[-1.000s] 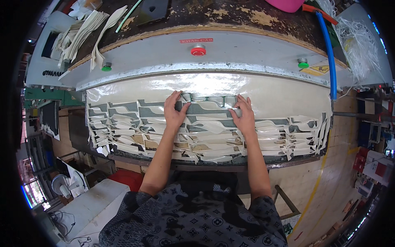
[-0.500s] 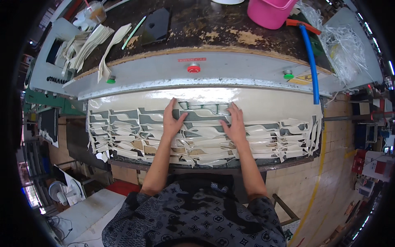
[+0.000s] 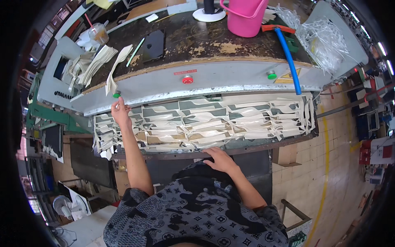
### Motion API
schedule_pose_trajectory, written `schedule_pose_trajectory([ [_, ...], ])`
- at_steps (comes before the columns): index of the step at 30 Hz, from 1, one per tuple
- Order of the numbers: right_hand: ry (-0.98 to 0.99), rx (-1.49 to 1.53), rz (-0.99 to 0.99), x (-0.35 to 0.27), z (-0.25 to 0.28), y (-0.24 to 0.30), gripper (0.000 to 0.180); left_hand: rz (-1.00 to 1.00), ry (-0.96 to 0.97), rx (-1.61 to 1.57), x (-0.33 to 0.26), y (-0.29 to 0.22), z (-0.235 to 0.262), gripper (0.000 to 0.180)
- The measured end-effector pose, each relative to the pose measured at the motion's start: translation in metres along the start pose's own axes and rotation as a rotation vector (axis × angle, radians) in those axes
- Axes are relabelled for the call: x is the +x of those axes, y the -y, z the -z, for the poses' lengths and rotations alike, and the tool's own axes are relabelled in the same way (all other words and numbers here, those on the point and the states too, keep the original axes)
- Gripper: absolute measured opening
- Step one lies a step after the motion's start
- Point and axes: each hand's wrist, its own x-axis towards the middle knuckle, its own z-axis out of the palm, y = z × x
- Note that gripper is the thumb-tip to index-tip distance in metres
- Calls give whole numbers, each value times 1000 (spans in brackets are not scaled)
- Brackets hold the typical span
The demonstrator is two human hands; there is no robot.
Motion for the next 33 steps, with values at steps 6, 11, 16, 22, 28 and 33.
schedule_pose_trajectory([
  [6,-99,10,187,6,-6,-13,27,-35,-87,195,31,21,-6,44],
  [11,-160,-5,162,-5,-6,-11,24,51,53,-17,-5,28,5,43],
  [16,-267,-73,219,6,-23,-13,23,120,40,-177,31,10,19,50],
  [22,-313,-188,259,-9,-25,-1,27,122,144,90,-16,11,33,55],
  [28,-339,-233,300,-22,-16,-3,36,32,662,442,-194,42,58,28],
  [33,-475,-283,4,-54,-9,-16,46,-462,901,870,-281,3,75,41],
])
